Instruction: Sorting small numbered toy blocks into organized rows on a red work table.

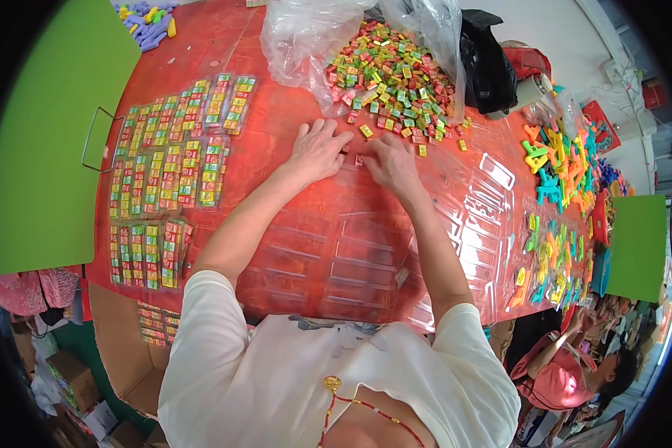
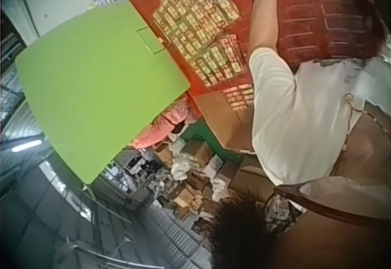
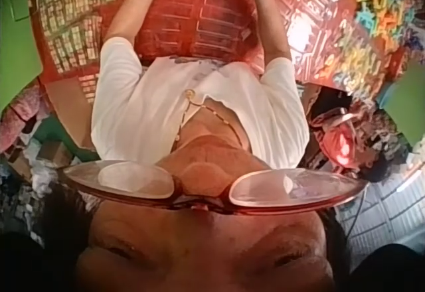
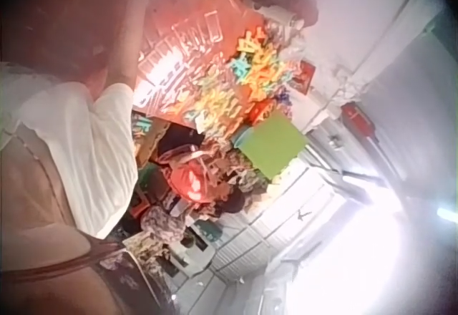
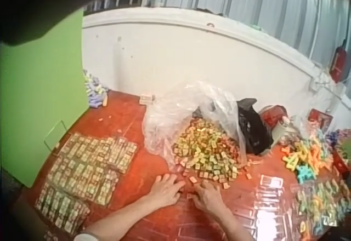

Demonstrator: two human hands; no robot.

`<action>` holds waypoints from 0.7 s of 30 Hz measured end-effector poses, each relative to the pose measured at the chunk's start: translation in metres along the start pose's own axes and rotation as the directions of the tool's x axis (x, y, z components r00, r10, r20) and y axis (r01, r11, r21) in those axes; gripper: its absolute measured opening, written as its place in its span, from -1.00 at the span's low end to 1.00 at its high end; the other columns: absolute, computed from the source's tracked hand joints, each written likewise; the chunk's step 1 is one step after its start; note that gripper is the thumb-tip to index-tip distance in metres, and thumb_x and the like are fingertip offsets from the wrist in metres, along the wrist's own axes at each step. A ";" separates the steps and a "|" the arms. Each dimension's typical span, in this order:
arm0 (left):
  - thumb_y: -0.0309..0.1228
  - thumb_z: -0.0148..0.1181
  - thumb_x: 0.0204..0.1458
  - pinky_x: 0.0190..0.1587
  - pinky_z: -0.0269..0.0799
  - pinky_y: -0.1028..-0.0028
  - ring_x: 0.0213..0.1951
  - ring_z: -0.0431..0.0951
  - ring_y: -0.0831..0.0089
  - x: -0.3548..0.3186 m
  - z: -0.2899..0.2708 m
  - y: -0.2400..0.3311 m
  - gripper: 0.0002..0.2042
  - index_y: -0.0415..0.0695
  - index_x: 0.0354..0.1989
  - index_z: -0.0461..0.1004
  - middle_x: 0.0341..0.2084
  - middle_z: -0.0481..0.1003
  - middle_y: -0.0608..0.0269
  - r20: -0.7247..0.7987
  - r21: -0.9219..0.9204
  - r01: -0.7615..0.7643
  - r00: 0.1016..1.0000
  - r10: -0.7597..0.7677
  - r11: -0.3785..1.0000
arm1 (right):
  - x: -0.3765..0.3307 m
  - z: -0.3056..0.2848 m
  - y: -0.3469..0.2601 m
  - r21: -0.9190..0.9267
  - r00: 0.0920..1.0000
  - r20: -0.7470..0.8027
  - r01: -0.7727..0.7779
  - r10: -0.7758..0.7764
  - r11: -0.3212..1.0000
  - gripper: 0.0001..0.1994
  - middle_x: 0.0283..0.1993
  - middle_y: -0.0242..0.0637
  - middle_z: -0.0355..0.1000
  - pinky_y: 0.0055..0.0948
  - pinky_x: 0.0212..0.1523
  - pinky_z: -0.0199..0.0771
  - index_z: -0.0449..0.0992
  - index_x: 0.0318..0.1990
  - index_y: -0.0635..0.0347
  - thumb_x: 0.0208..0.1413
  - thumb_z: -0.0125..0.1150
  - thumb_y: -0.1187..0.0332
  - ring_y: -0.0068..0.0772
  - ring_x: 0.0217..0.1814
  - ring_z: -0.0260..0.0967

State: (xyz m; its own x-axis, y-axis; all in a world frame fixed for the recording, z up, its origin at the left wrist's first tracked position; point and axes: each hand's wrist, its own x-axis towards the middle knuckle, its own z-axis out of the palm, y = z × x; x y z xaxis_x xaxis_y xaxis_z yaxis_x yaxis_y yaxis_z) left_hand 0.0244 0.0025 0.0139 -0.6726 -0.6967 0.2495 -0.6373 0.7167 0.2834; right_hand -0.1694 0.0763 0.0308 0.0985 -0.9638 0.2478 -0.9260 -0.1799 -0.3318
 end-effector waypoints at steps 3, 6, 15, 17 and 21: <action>-0.32 0.23 -0.04 0.00 0.21 0.20 0.03 0.36 0.25 0.000 0.000 0.001 -0.62 0.04 0.02 0.50 -0.11 0.38 0.21 0.039 0.014 0.001 0.999 -0.001 1.000 | -0.004 0.006 -0.010 -0.103 0.999 -0.020 0.040 -0.043 0.994 -0.82 -0.28 -0.28 0.42 -0.14 -0.10 0.28 0.56 -0.26 0.06 -0.02 0.30 0.26 -0.22 -0.12 0.42; -0.32 0.23 -0.03 0.00 0.20 0.20 0.03 0.35 0.27 0.000 0.000 0.004 -0.65 0.04 -0.01 0.51 -0.11 0.39 0.22 0.039 0.016 0.009 0.999 -0.010 1.000 | -0.004 0.009 -0.003 -0.171 0.997 -0.040 0.057 -0.064 0.984 -0.83 -0.28 -0.28 0.41 -0.15 -0.09 0.28 0.55 -0.29 0.07 -0.02 0.30 0.26 -0.22 -0.13 0.42; -0.32 0.24 -0.03 0.01 0.20 0.18 0.03 0.35 0.25 -0.006 0.002 0.005 -0.66 0.04 -0.02 0.52 -0.11 0.39 0.21 0.021 0.028 0.030 0.999 -0.031 0.999 | 0.004 0.012 -0.010 -0.192 0.999 -0.008 0.046 -0.048 0.980 -0.79 -0.25 -0.28 0.41 -0.15 -0.05 0.28 0.53 -0.27 0.09 -0.02 0.32 0.23 -0.21 -0.09 0.41; -0.32 0.24 -0.03 0.01 0.20 0.17 0.03 0.35 0.25 -0.007 0.004 0.003 -0.66 0.04 -0.02 0.52 -0.11 0.38 0.21 0.018 0.028 0.031 0.999 -0.031 0.999 | 0.003 0.013 -0.009 -0.196 0.999 0.030 0.048 -0.043 0.979 -0.79 -0.25 -0.28 0.41 -0.16 -0.06 0.28 0.53 -0.27 0.09 -0.02 0.32 0.22 -0.21 -0.09 0.41; -0.30 0.24 -0.02 0.00 0.22 0.15 0.02 0.35 0.23 -0.006 0.005 0.004 -0.67 0.04 -0.03 0.52 -0.12 0.39 0.21 -0.011 0.028 0.057 0.998 -0.057 0.998 | 0.014 0.011 0.000 -0.218 0.997 -0.081 -0.002 -0.016 0.976 -0.75 -0.25 -0.29 0.42 -0.16 -0.07 0.27 0.53 -0.21 0.08 -0.01 0.32 0.20 -0.22 -0.10 0.42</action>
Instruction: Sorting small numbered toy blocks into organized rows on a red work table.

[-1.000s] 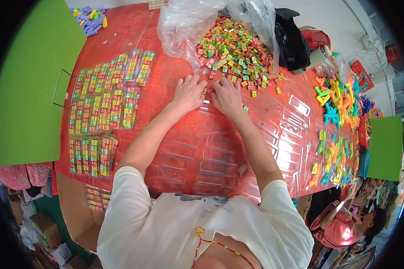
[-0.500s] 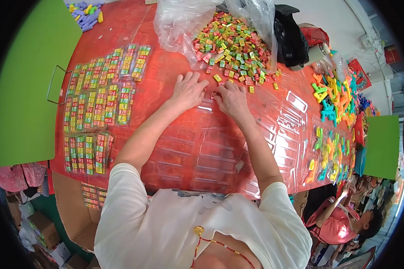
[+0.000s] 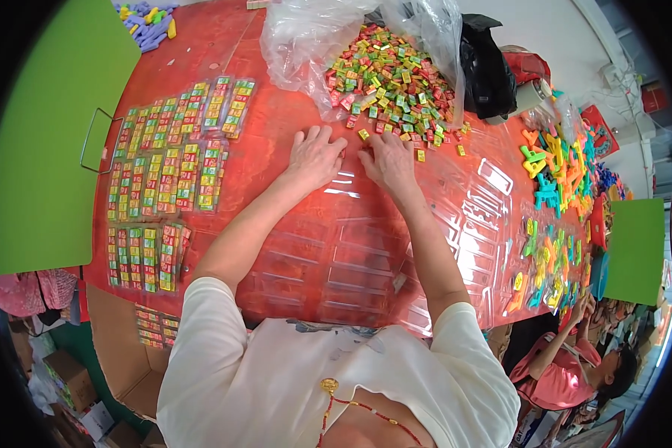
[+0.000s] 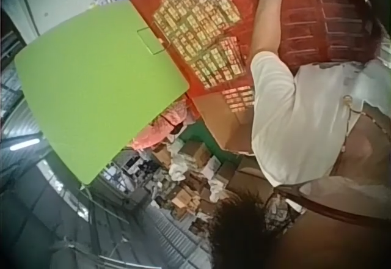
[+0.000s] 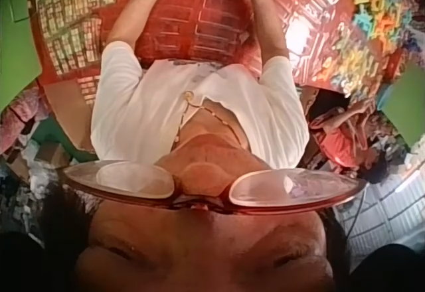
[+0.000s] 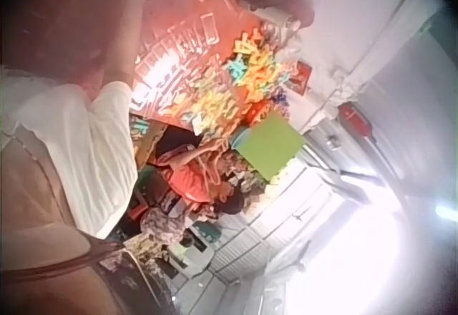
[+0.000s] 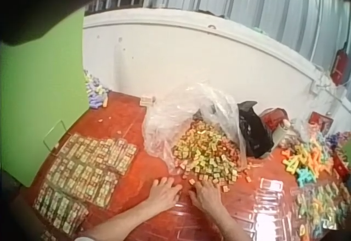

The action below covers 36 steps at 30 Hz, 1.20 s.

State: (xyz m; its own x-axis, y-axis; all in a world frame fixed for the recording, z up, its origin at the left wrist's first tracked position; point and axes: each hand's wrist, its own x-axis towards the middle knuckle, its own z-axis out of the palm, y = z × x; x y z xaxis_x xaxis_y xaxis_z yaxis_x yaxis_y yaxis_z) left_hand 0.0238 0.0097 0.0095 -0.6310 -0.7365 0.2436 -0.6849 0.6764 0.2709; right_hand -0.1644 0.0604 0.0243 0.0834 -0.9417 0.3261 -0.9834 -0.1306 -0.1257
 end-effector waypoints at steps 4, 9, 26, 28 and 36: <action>-0.30 0.24 -0.04 -0.08 0.22 0.13 -0.04 0.36 0.23 0.003 0.003 0.002 -0.77 0.02 -0.17 0.54 -0.20 0.39 0.20 -0.120 -0.013 0.045 0.992 -0.046 0.999 | 0.021 0.013 0.004 -0.069 0.992 -0.105 -0.072 0.065 0.995 -0.77 -0.24 -0.26 0.43 -0.13 -0.04 0.29 0.55 -0.20 0.07 0.02 0.29 0.20 -0.20 -0.09 0.42; -0.29 0.25 -0.05 -0.09 0.23 0.12 -0.02 0.35 0.22 0.003 0.005 0.002 -0.75 0.00 -0.17 0.54 -0.19 0.40 0.18 -0.105 -0.008 0.103 0.989 -0.103 0.995 | 0.014 0.013 -0.013 -0.124 0.996 -0.083 0.033 -0.044 0.992 -0.83 -0.25 -0.24 0.42 -0.12 -0.05 0.29 0.58 -0.31 0.08 0.05 0.26 0.21 -0.18 -0.13 0.43; -0.27 0.25 -0.04 -0.02 0.21 0.09 0.01 0.36 0.16 0.005 0.009 0.006 -0.55 0.04 0.09 0.45 -0.10 0.39 0.14 -0.111 -0.060 0.047 0.992 -0.053 0.997 | 0.003 0.015 0.008 -0.064 0.999 0.031 0.012 -0.010 0.998 -0.83 -0.28 -0.22 0.42 -0.16 -0.12 0.30 0.52 -0.33 0.11 0.02 0.26 0.24 -0.17 -0.13 0.42; -0.26 0.26 -0.05 -0.02 0.24 0.08 0.03 0.36 0.15 0.000 -0.003 -0.002 -0.50 0.05 0.15 0.41 -0.07 0.38 0.13 -0.106 -0.070 0.066 0.992 -0.073 0.995 | -0.001 0.001 0.004 0.105 0.995 0.098 -0.012 0.001 0.994 -0.81 -0.26 -0.21 0.42 -0.14 -0.13 0.33 0.49 -0.32 0.13 0.01 0.27 0.24 -0.16 -0.11 0.43; -0.37 0.24 -0.03 0.00 0.47 0.05 0.09 0.38 0.02 -0.018 -0.032 -0.042 -0.46 -0.01 0.21 0.35 -0.03 0.34 0.03 0.113 -0.132 0.173 0.981 -0.158 0.976 | 0.009 0.014 0.005 0.047 0.994 0.089 0.066 -0.070 0.997 -0.75 -0.23 -0.18 0.42 -0.11 -0.09 0.37 0.45 -0.21 0.15 -0.01 0.28 0.26 -0.13 -0.07 0.44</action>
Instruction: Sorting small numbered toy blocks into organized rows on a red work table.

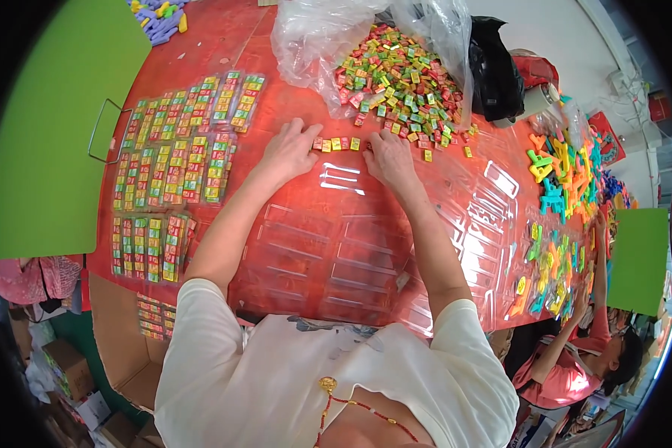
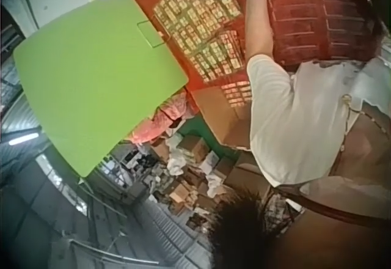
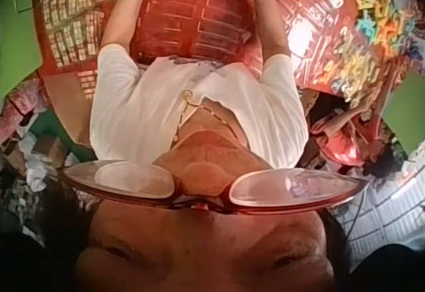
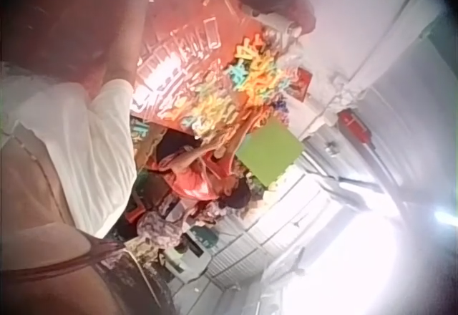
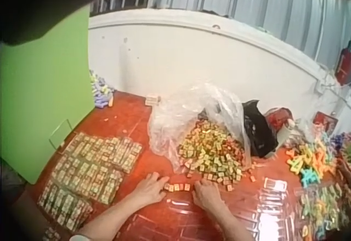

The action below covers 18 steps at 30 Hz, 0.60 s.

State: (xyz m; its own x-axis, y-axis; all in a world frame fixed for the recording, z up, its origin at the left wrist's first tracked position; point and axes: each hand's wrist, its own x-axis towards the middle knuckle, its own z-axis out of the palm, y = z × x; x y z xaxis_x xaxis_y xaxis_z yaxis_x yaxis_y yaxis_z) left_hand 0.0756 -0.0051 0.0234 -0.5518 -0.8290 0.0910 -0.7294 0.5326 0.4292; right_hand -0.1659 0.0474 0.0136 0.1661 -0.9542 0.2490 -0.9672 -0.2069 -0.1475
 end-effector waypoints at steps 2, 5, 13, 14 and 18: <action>-0.38 0.24 -0.02 0.00 0.48 0.04 0.10 0.38 0.01 0.000 0.000 0.008 -0.47 -0.03 0.20 0.35 -0.03 0.33 0.02 0.037 -0.004 0.021 0.999 -0.020 1.000 | 0.004 0.001 -0.004 0.007 1.000 0.006 0.004 -0.004 1.000 -0.74 -0.23 -0.18 0.42 -0.11 -0.09 0.37 0.46 -0.19 0.15 -0.01 0.28 0.26 -0.13 -0.08 0.45; -0.39 0.23 -0.01 -0.02 0.50 0.04 0.08 0.41 0.00 -0.001 -0.001 0.020 -0.52 -0.05 0.15 0.37 -0.05 0.33 0.01 0.061 0.015 0.031 0.998 -0.032 0.999 | 0.010 -0.001 -0.011 0.070 1.000 0.031 0.002 -0.004 0.998 -0.71 -0.23 -0.17 0.42 -0.11 -0.09 0.38 0.48 -0.11 0.11 0.01 0.26 0.26 -0.11 -0.10 0.46; -0.34 0.23 0.07 -0.16 0.52 0.05 -0.07 0.53 0.01 0.001 0.010 0.021 -0.66 0.02 0.06 0.46 -0.14 0.34 0.05 -0.033 0.085 0.001 0.999 0.001 0.996 | 0.009 -0.001 -0.009 0.120 0.993 0.121 0.000 -0.015 0.993 -0.60 -0.24 -0.16 0.39 -0.10 -0.17 0.44 0.48 0.10 -0.06 0.05 0.22 0.26 -0.03 -0.20 0.45; -0.34 0.23 0.07 -0.16 0.52 0.05 -0.07 0.53 0.01 0.000 0.013 0.019 -0.66 0.02 0.06 0.46 -0.14 0.34 0.05 -0.030 0.085 0.003 1.000 -0.001 0.996 | 0.008 -0.002 -0.012 0.123 0.992 0.124 -0.001 -0.015 0.992 -0.60 -0.24 -0.16 0.39 -0.10 -0.17 0.44 0.48 0.10 -0.06 0.05 0.22 0.26 -0.03 -0.20 0.45; -0.33 0.23 0.07 -0.15 0.52 0.05 -0.07 0.53 0.01 0.001 0.013 0.021 -0.69 0.02 0.02 0.47 -0.15 0.35 0.05 -0.026 0.079 -0.007 1.000 0.009 0.997 | 0.007 -0.005 -0.019 0.154 0.993 0.114 0.010 -0.028 0.988 -0.63 -0.25 -0.15 0.40 -0.07 -0.15 0.45 0.50 0.03 -0.03 0.05 0.28 0.19 -0.03 -0.18 0.45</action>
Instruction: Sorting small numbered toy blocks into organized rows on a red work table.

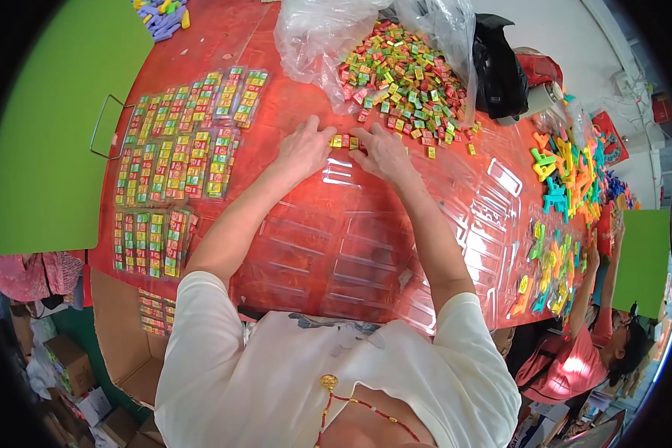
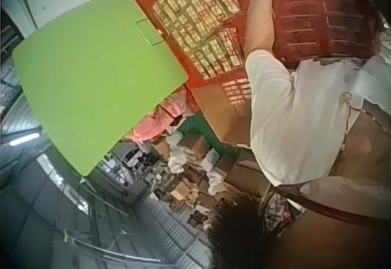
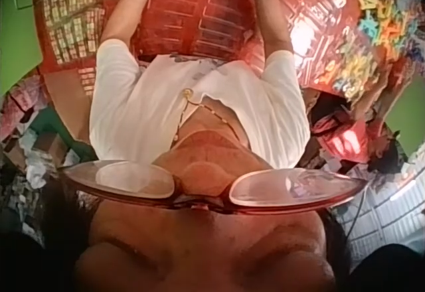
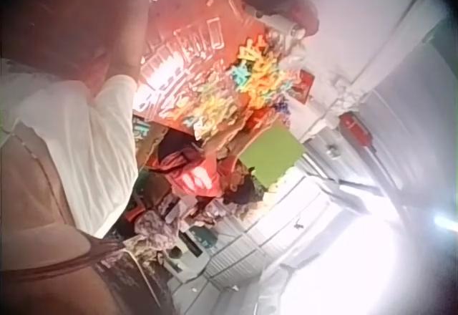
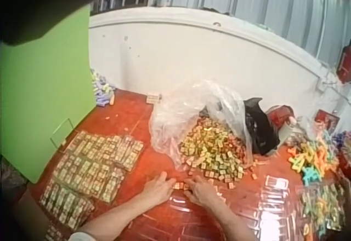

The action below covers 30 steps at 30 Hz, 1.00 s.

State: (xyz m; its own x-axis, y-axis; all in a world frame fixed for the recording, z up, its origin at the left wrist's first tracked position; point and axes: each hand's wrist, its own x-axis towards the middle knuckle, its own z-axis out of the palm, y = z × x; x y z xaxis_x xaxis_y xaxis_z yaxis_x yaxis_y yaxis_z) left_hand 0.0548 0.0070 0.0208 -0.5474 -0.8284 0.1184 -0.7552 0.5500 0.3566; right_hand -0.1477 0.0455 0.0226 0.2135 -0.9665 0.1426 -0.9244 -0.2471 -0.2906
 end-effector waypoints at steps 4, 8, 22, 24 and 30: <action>-0.34 0.21 0.08 -0.14 0.52 0.06 -0.07 0.52 0.00 0.002 -0.002 -0.003 -0.71 0.02 0.00 0.47 -0.15 0.35 0.04 0.009 -0.019 -0.015 1.000 0.015 1.000 | 0.000 -0.001 -0.004 -0.020 0.999 -0.039 0.008 -0.009 1.000 -0.65 -0.26 -0.13 0.42 -0.05 -0.18 0.47 0.50 -0.03 0.00 0.03 0.31 0.16 -0.04 -0.21 0.47; -0.33 0.19 0.09 -0.16 0.52 0.06 -0.10 0.53 0.00 -0.003 -0.008 0.006 -0.71 0.04 0.01 0.46 -0.14 0.37 0.06 0.007 -0.038 -0.012 1.000 0.012 0.999 | -0.008 -0.008 -0.007 -0.003 0.996 -0.084 -0.014 0.014 1.000 -0.72 -0.26 -0.09 0.42 -0.07 -0.19 0.48 0.53 -0.11 0.03 0.05 0.30 0.18 -0.03 -0.24 0.48; -0.45 0.14 0.14 -0.14 0.49 0.16 -0.05 0.48 0.04 -0.032 -0.002 0.038 -0.60 -0.07 0.18 0.35 -0.06 0.35 0.10 0.024 -0.334 -0.120 0.990 0.135 0.935 | -0.092 -0.030 -0.016 0.059 0.971 -0.170 -0.158 0.166 0.986 -0.71 -0.22 -0.08 0.41 -0.04 -0.15 0.47 0.49 -0.04 0.10 0.08 0.27 0.29 0.05 -0.20 0.46; -0.41 0.13 0.16 -0.02 0.42 0.13 0.05 0.42 0.04 -0.036 -0.001 0.026 -0.57 -0.08 0.22 0.32 0.03 0.33 0.08 -0.040 -0.283 -0.159 0.987 0.154 0.946 | -0.095 -0.029 -0.010 0.199 0.962 -0.172 -0.177 0.212 0.964 -0.74 -0.23 -0.09 0.40 -0.06 -0.16 0.49 0.50 -0.04 0.10 0.10 0.24 0.36 0.07 -0.21 0.45; -0.11 0.06 0.20 0.31 -0.09 -0.21 0.43 0.02 0.06 -0.050 0.012 0.024 -0.39 -0.07 0.39 0.13 0.42 0.06 0.09 0.155 -0.020 -0.171 0.973 0.172 0.985 | -0.097 -0.018 -0.009 0.071 0.982 -0.135 -0.122 0.131 0.990 -0.76 -0.25 -0.11 0.38 -0.08 -0.19 0.51 0.52 -0.05 0.11 0.10 0.23 0.40 0.05 -0.20 0.46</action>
State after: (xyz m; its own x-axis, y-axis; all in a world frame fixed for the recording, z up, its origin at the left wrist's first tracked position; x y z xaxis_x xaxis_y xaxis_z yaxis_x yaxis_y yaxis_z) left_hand 0.0602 0.0630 0.0119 -0.7182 -0.6950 0.0328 -0.6433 0.6813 0.3494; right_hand -0.1662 0.1425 0.0286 0.0461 -0.9721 0.2301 -0.9187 -0.1317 -0.3724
